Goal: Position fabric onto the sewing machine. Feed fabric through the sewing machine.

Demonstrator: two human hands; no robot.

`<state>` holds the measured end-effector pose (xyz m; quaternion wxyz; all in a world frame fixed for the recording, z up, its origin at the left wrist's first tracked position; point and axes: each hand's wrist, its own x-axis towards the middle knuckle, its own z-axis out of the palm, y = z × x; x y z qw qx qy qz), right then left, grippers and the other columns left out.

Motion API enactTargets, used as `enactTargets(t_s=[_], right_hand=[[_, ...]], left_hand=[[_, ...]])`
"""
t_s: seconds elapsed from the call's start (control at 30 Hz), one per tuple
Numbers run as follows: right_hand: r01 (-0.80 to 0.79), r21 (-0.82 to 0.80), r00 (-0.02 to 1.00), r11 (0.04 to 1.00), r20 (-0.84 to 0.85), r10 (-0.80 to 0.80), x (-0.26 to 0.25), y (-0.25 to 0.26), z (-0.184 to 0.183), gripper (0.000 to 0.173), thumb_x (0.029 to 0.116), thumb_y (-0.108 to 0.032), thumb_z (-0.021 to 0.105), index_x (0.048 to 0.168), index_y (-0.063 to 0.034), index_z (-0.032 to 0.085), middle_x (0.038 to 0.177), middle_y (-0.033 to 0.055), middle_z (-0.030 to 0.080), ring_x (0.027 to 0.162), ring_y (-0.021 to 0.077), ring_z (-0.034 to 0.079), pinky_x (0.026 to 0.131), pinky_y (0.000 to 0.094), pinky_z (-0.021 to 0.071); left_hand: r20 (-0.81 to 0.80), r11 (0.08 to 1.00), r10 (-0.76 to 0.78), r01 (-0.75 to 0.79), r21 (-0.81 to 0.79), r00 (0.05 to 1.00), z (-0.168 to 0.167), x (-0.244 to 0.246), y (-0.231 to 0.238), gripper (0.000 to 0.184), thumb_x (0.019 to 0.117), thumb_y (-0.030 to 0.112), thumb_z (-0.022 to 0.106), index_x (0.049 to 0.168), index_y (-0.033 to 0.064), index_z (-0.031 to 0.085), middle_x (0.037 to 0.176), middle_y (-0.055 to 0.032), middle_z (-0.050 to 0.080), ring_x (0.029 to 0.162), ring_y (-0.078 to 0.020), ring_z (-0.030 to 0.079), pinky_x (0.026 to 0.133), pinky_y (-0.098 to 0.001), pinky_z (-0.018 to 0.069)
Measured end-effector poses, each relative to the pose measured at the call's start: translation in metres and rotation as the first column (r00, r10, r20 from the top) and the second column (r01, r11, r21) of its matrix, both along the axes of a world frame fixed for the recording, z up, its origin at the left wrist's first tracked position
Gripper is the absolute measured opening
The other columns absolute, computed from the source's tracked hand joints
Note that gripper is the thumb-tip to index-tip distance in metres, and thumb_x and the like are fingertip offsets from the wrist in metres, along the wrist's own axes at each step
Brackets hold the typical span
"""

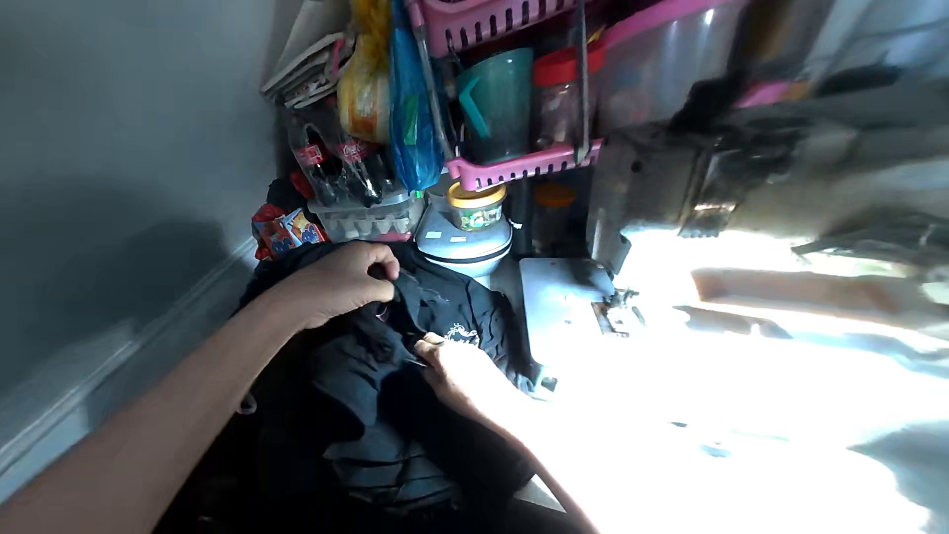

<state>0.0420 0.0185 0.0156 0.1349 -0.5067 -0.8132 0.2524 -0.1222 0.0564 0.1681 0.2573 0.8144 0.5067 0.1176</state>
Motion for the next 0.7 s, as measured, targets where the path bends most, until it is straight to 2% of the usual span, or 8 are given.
enactTargets(t_s=[0.1,0.23,0.3,0.37,0.47,0.5,0.6,0.7], right_hand=[[-0.038,0.123,0.998,0.992,-0.050,0.045,0.002,-0.011,0.013,0.030,0.1084,-0.026,0.047,0.126,-0.0100,0.066,0.122,0.0134,0.067,0.109,0.0323,0.067,0.089,0.0538,0.0534],[0.156,0.559,0.954,0.814,-0.300,0.024,0.038,-0.053,0.031,0.020,0.1027,-0.027,0.054,0.095,-0.0140,0.067,0.083,0.0012,0.064,0.069,0.0137,0.065,0.056,0.0328,0.0533],[0.322,0.625,0.893,0.711,-0.450,-0.009,0.072,-0.086,0.044,0.024,0.1023,-0.027,0.054,0.092,-0.0111,0.068,0.079,-0.0001,0.064,0.070,0.0034,0.062,0.061,0.0177,0.0514],[0.435,0.575,0.862,0.693,-0.488,-0.137,0.115,-0.128,0.061,0.028,0.1042,-0.024,0.056,0.096,-0.0023,0.071,0.079,0.0057,0.069,0.071,0.0004,0.062,0.066,0.0155,0.0510],[0.617,0.456,0.776,0.641,-0.488,-0.400,0.150,-0.159,0.046,0.032,0.1016,-0.020,0.059,0.086,0.0084,0.062,0.070,0.0115,0.059,0.065,0.0024,0.052,0.062,0.0188,0.0442],[0.658,0.371,0.745,0.655,-0.447,-0.495,0.155,-0.163,0.036,0.033,0.0982,-0.023,0.063,0.091,0.0095,0.067,0.078,0.0153,0.066,0.072,0.0078,0.060,0.070,0.0241,0.0509],[0.697,0.077,0.702,0.713,-0.278,-0.656,0.156,-0.159,0.027,0.047,0.0964,-0.040,0.065,0.106,0.0060,0.072,0.096,0.0219,0.072,0.088,0.0269,0.069,0.083,0.0461,0.0536],[0.684,0.056,0.660,0.727,-0.472,-0.585,0.166,-0.156,0.005,0.037,0.0957,-0.032,0.068,0.103,0.0045,0.074,0.090,0.0108,0.072,0.081,0.0089,0.066,0.079,0.0277,0.0541]], left_hand=[[-0.444,0.902,0.113,0.096,0.422,0.889,0.033,0.011,0.003,0.017,0.0933,-0.004,0.063,0.110,0.0008,0.063,0.102,-0.0218,0.067,0.097,-0.0409,0.066,0.082,-0.0594,0.0532],[-0.332,0.558,0.129,0.208,0.803,0.935,0.076,0.012,-0.011,0.031,0.0838,-0.019,0.061,0.111,-0.0042,0.061,0.112,-0.0287,0.061,0.101,-0.0496,0.064,0.080,-0.0635,0.0527],[-0.237,0.443,0.020,0.204,0.873,0.971,0.078,0.011,-0.019,0.032,0.0798,-0.016,0.064,0.109,-0.0037,0.063,0.108,-0.0300,0.061,0.096,-0.0507,0.064,0.075,-0.0645,0.0507],[-0.210,0.516,-0.174,0.270,0.813,0.962,0.060,0.019,-0.027,0.035,0.0754,-0.012,0.072,0.107,0.0023,0.067,0.100,-0.0213,0.065,0.089,-0.0397,0.065,0.072,-0.0583,0.0535],[-0.041,0.779,-0.459,0.424,0.462,0.888,0.006,0.046,-0.035,0.027,0.0815,0.023,0.084,0.105,0.0194,0.071,0.068,0.0074,0.057,0.059,-0.0038,0.054,0.053,-0.0237,0.0465],[0.028,0.820,-0.500,0.462,0.338,0.866,-0.012,0.056,-0.034,0.020,0.0840,0.029,0.082,0.099,0.0208,0.072,0.066,0.0104,0.059,0.057,0.0008,0.055,0.052,-0.0182,0.0466],[0.002,0.878,-0.430,0.417,0.235,0.903,-0.047,0.075,-0.026,0.017,0.0929,0.034,0.073,0.087,0.0174,0.075,0.074,0.0074,0.065,0.066,-0.0023,0.059,0.061,-0.0248,0.0495],[0.110,0.940,-0.293,0.265,0.216,0.950,-0.068,0.083,-0.019,0.013,0.0940,0.023,0.073,0.096,0.0105,0.075,0.091,-0.0013,0.067,0.083,-0.0103,0.063,0.075,-0.0312,0.0533]])
